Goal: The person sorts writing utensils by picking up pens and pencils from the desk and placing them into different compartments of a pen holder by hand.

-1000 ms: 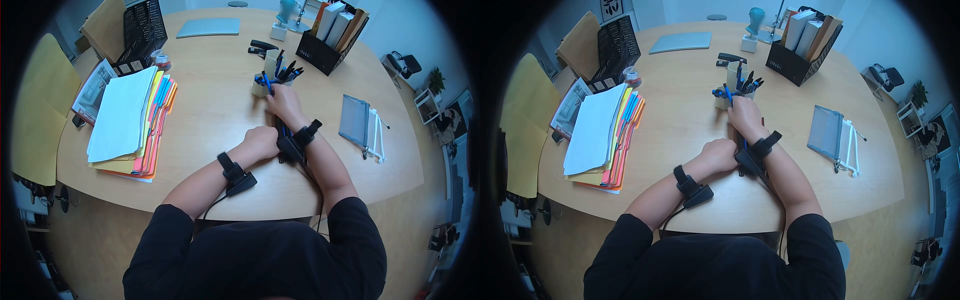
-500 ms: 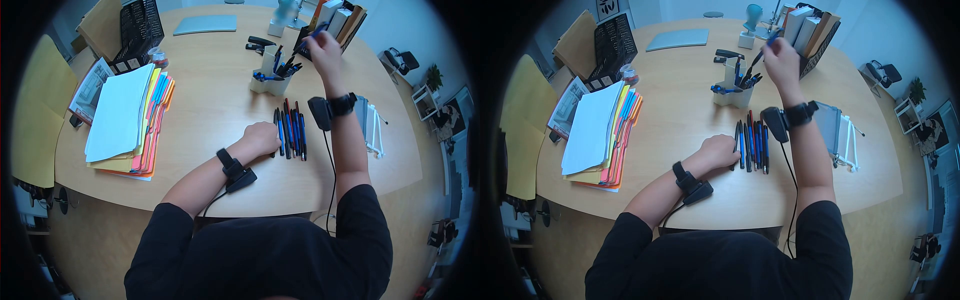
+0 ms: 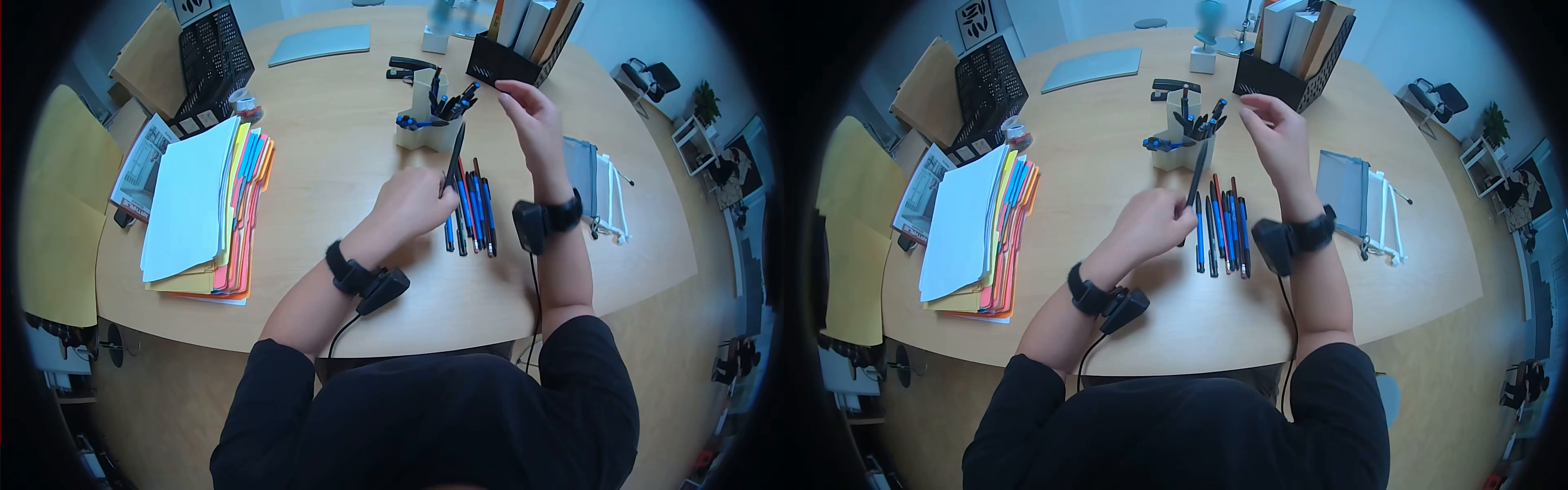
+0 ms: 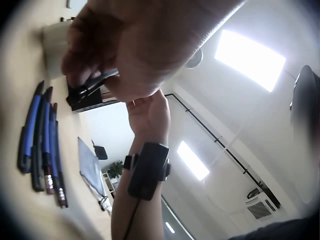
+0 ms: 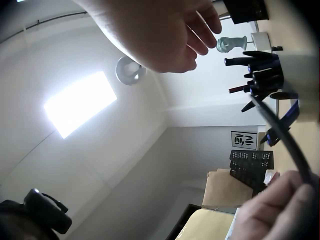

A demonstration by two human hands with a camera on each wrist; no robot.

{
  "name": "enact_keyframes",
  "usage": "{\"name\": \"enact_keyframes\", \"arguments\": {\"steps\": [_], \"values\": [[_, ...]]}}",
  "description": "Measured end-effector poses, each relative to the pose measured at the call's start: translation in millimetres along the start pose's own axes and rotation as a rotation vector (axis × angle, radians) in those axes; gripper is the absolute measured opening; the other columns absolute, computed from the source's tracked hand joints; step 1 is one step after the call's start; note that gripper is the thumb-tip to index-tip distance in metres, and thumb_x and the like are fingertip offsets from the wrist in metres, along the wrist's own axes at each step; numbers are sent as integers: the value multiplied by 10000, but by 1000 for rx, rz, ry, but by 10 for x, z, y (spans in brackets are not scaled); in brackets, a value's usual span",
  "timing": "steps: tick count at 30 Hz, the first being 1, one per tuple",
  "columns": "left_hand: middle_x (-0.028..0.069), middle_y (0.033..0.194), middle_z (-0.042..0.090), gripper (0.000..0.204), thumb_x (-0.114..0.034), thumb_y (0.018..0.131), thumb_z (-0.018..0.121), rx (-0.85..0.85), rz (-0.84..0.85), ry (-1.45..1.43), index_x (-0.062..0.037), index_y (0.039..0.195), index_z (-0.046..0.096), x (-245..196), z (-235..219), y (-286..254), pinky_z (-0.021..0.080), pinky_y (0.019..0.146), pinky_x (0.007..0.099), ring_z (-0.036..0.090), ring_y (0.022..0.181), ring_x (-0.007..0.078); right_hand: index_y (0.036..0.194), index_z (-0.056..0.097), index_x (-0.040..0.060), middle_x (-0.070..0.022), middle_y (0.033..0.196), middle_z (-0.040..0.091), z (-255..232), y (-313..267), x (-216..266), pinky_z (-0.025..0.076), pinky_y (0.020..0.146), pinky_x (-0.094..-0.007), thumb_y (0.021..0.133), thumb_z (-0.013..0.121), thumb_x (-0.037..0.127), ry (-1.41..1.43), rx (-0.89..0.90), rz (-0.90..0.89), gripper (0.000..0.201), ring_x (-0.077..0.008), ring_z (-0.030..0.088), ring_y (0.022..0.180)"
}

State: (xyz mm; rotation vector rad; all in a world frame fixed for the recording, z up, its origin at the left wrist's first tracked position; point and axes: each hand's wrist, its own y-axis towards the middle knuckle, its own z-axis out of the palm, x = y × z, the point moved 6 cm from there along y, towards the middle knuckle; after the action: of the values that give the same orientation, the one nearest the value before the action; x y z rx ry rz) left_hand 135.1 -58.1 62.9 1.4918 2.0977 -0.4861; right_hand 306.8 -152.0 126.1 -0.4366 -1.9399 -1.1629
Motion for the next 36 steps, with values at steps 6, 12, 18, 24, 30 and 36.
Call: {"name": "enact_keyframes", "arguments": {"steps": [6,12,18,24,30,36], "values": [[138,587,598,208,-206,816,553,-314,260,-262,-22,733,605,-486,-436,-180,489,548,399,611,548,311,1217,571,-23,-159,1036,664,170,-313,393,435,543,-153,960,539,153,792,361,231,314,-68,567,656],[151,556,562,282,-244,866,585,-387,303,-244,14,758,618,-424,-330,-74,458,523,353,590,521,235,1221,530,-24,-100,883,686,16,-205,607,427,526,-180,918,581,57,515,212,18,318,-52,510,605],[182,784,668,405,-375,883,549,184,16,307,-3,798,684,-126,91,41,523,702,441,650,752,351,1165,502,19,-66,774,648,-115,160,606,442,519,-210,881,630,19,259,-354,-399,311,-77,545,591],[188,826,675,403,-394,836,584,290,-17,346,-5,822,690,53,505,89,527,753,435,656,810,349,1065,623,58,-106,734,619,391,277,171,474,526,-297,834,685,90,-221,-328,-554,241,-199,597,576],[170,825,681,293,-296,763,601,281,-45,373,-18,773,693,203,441,179,532,743,426,659,820,347,1030,684,34,-106,924,692,520,311,-139,506,724,-310,858,658,105,-619,-21,-340,188,-215,656,810],[132,679,660,227,-219,790,613,256,-8,220,-8,730,671,224,-4,224,525,607,361,644,583,237,981,693,33,-127,940,686,161,50,345,503,715,-318,838,622,59,-275,-170,-433,162,-249,646,816]]}}
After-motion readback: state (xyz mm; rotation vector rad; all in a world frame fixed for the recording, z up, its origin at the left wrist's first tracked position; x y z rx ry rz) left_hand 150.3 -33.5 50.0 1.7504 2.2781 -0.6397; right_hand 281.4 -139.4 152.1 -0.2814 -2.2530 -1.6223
